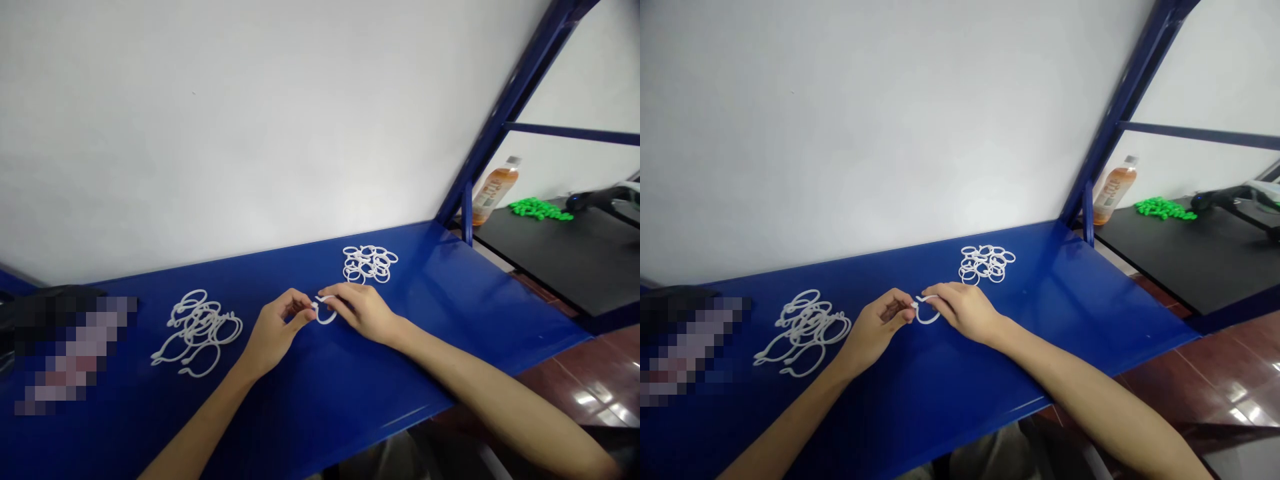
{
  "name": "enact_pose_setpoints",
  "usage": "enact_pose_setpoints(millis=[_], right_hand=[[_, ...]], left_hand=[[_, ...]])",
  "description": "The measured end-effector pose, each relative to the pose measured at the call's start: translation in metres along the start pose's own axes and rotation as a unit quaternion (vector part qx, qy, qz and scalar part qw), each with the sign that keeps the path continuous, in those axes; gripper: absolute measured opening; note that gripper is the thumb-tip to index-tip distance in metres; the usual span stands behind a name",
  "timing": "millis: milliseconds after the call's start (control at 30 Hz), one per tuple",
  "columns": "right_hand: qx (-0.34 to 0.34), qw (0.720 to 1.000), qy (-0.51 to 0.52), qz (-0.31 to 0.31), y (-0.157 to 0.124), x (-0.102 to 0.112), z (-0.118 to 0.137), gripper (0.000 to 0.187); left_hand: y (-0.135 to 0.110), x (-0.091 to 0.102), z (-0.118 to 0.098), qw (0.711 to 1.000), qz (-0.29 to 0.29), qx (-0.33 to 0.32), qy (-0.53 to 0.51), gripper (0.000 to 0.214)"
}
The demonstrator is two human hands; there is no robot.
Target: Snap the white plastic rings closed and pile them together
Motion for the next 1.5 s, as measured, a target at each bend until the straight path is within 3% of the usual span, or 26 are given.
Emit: enact_pose_setpoints(millis=[133, 367, 467, 567, 667, 733, 800, 900, 1000, 1100, 1200, 1300, 1400, 1500], right_hand=[[-0.020, 1.000, -0.010, 0.014, 0.000, -0.001, -0.002, 0.021], [0.062, 0.995, -0.050, 0.066, -0.005, -0.012, 0.007, 0.029], [0.100, 0.988, -0.092, 0.070, -0.009, -0.012, 0.015, 0.033], [0.149, 0.975, -0.148, 0.072, -0.011, -0.011, 0.023, 0.036], [0.165, 0.964, -0.199, 0.066, -0.008, -0.008, 0.023, 0.035], [0.138, 0.963, -0.225, 0.059, -0.003, -0.002, 0.015, 0.030], [0.077, 0.963, -0.254, 0.048, 0.002, 0.010, 0.001, 0.025], [-0.063, 0.944, -0.322, 0.040, 0.006, 0.033, -0.029, 0.026], [-0.170, 0.912, -0.367, 0.071, 0.004, 0.050, -0.056, 0.022], [-0.198, 0.906, -0.358, 0.108, 0.001, 0.053, -0.071, 0.022], [-0.204, 0.907, -0.348, 0.125, 0.000, 0.051, -0.078, 0.020], [-0.217, 0.902, -0.351, 0.127, 0.000, 0.051, -0.081, 0.023], [-0.213, 0.906, -0.348, 0.108, 0.000, 0.053, -0.080, 0.024], [-0.181, 0.920, -0.342, 0.065, 0.000, 0.054, -0.076, 0.024]], left_hand=[[0.000, 0.000, 0.003, 1.000, 0.001, -0.002, -0.003, 0.029], [0.000, -0.001, 0.001, 0.999, -0.028, -0.012, 0.037, 0.012], [-0.002, -0.002, -0.001, 0.999, -0.014, -0.022, 0.035, 0.003], [-0.002, -0.002, -0.001, 0.998, 0.006, -0.039, 0.055, 0.008], [0.000, 0.001, -0.001, 0.987, 0.015, -0.075, 0.139, 0.005], [0.000, 0.006, -0.006, 0.960, -0.011, -0.112, 0.257, 0.014], [-0.001, 0.012, -0.012, 0.904, -0.062, -0.129, 0.402, 0.030], [-0.004, 0.022, -0.015, 0.811, -0.114, -0.078, 0.568, 0.054], [-0.005, 0.027, -0.005, 0.774, -0.092, -0.002, 0.626, 0.059], [-0.003, 0.020, 0.010, 0.809, -0.019, -0.008, 0.588, 0.045], [-0.004, 0.003, 0.016, 0.862, 0.061, -0.107, 0.492, 0.033], [-0.008, -0.010, 0.011, 0.883, 0.107, -0.194, 0.414, 0.027], [-0.009, -0.011, 0.002, 0.888, 0.087, -0.236, 0.384, 0.023], [-0.004, -0.001, -0.001, 0.891, 0.024, -0.209, 0.402, 0.024]])
Point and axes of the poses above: each hand's wrist, its own y-axis towards the middle knuckle, its own x-axis out of the back of the hand, z = x × y, the point moved 3 cm from there along y, towards the middle knuckle, and after that the axes turned 6 degrees about -y, right-handed, at the moved point
